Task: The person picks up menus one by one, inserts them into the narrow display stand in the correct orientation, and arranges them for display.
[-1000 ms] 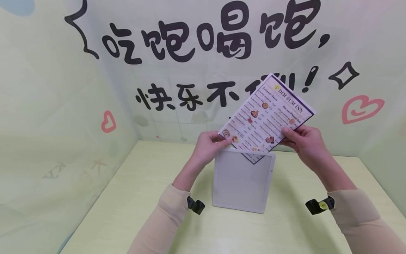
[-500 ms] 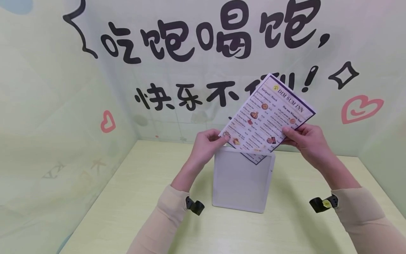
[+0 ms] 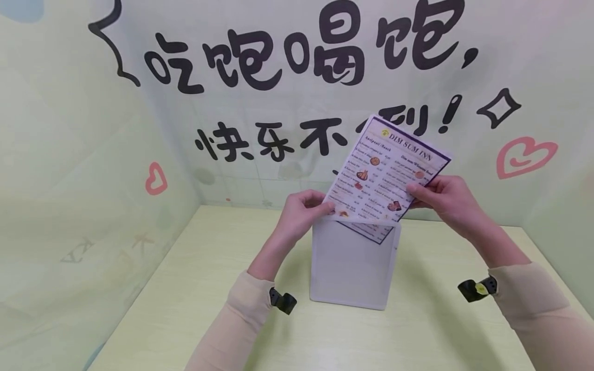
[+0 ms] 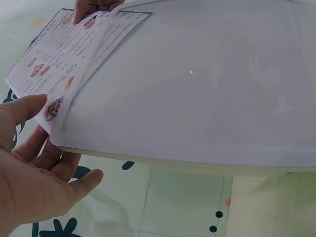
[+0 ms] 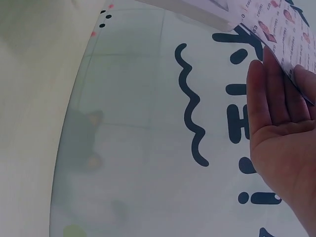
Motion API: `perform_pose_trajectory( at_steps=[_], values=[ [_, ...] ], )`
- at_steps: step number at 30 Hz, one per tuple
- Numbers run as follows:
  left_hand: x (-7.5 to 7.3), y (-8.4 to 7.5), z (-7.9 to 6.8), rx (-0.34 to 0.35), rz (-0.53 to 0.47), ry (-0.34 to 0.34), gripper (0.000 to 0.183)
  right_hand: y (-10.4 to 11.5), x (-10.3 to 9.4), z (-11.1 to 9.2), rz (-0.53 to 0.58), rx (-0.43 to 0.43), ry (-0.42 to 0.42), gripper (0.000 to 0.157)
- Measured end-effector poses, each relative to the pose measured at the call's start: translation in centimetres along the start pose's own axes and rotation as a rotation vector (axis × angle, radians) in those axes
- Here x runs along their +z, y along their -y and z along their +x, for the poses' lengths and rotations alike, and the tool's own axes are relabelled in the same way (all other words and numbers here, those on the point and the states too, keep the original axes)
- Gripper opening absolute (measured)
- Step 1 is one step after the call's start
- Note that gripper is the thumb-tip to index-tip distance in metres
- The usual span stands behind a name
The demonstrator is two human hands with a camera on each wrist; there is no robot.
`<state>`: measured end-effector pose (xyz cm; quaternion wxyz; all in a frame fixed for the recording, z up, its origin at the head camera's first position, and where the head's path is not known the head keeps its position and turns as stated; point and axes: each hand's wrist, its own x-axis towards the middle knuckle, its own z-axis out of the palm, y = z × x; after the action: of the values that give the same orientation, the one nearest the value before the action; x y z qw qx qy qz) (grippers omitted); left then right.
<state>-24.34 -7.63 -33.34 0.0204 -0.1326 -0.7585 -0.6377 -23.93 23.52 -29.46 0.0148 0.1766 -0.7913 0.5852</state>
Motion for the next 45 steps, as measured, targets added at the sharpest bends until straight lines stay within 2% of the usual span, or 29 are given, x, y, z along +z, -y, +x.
perform_pose_trajectory(
  at_steps=[6,12,18,22,27,36,42,45],
  values=[
    [0.3,-0.2,0.1,0.027,-0.029,-0.007,0.025,0.8,-0.2,0.0,-0.150,0.025,0.049,0.040],
    [0.5,-0.3,0.2,0.056,-0.082,-0.021,0.029,1.3,0.5,0.2,-0.201,0.022,0.106,0.035],
    [0.6,-0.4,0.2,0.068,-0.099,-0.052,0.028,1.5,1.3,0.0,-0.281,0.019,0.126,0.030],
    [0.7,-0.5,0.0,0.093,-0.115,-0.035,0.031,1.6,1.6,0.1,-0.316,0.011,0.139,0.027],
    [0.8,-0.7,-0.2,0.142,-0.135,-0.007,0.031,1.5,2.0,0.2,-0.344,-0.017,0.179,0.024],
    [0.9,-0.8,-0.2,0.211,-0.136,-0.111,0.022,1.3,2.7,-0.2,-0.404,-0.029,0.195,0.022],
    [0.9,-0.4,-0.2,0.203,-0.140,-0.131,0.018,1.1,2.9,-0.4,-0.380,-0.027,0.209,0.025],
    [1.0,-0.2,-0.2,0.202,-0.150,-0.137,0.018,1.0,2.9,-0.3,-0.369,-0.033,0.188,0.028]
  ],
)
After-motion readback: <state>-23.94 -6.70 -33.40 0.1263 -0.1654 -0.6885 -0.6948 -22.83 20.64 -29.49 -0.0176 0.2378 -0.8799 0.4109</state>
